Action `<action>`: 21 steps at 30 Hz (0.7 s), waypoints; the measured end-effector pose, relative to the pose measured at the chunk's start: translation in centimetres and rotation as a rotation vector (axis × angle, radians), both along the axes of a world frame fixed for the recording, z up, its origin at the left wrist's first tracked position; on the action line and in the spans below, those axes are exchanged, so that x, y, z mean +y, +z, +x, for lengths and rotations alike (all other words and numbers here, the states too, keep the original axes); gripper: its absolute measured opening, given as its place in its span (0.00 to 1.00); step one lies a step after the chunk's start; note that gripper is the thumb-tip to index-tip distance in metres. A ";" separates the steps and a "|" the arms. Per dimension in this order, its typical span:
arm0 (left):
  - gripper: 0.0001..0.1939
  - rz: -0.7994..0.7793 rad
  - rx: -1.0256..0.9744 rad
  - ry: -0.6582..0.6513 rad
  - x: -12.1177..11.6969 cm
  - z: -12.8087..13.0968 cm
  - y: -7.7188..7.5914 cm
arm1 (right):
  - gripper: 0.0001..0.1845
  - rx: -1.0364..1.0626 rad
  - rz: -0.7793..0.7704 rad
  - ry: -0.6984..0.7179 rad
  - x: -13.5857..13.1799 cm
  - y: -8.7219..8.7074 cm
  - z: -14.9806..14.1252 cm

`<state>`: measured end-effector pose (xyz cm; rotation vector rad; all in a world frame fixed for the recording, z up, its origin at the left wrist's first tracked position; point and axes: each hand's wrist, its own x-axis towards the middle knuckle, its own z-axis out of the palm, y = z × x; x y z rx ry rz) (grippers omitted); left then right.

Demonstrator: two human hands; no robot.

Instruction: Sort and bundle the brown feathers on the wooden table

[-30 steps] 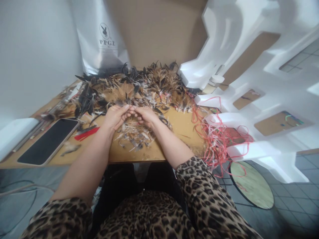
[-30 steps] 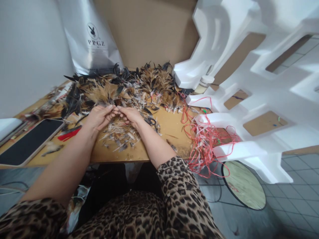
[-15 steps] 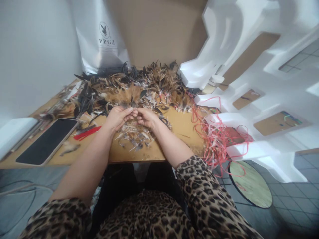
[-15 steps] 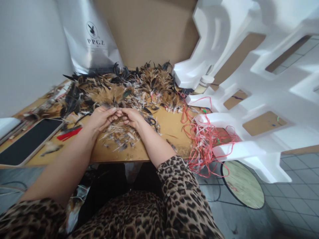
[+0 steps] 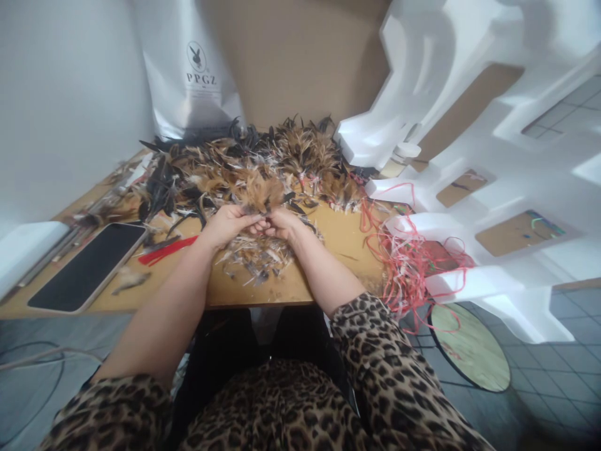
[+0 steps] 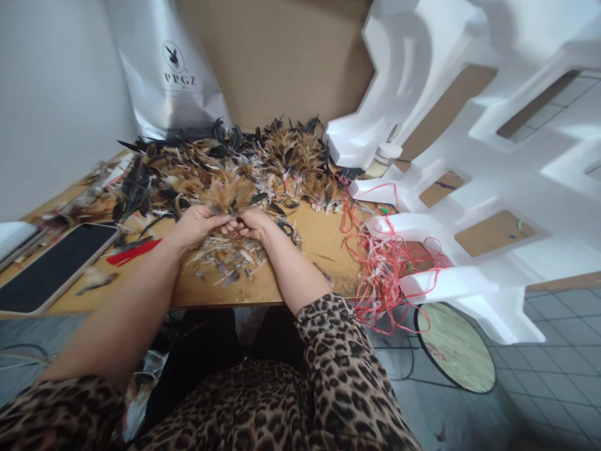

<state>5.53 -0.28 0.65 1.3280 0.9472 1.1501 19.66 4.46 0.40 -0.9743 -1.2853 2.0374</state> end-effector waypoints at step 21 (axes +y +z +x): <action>0.04 -0.377 -0.521 0.131 0.7 0.0 0.3 | 0.13 0.168 0.567 -0.652 -1.5 0.9 -2.0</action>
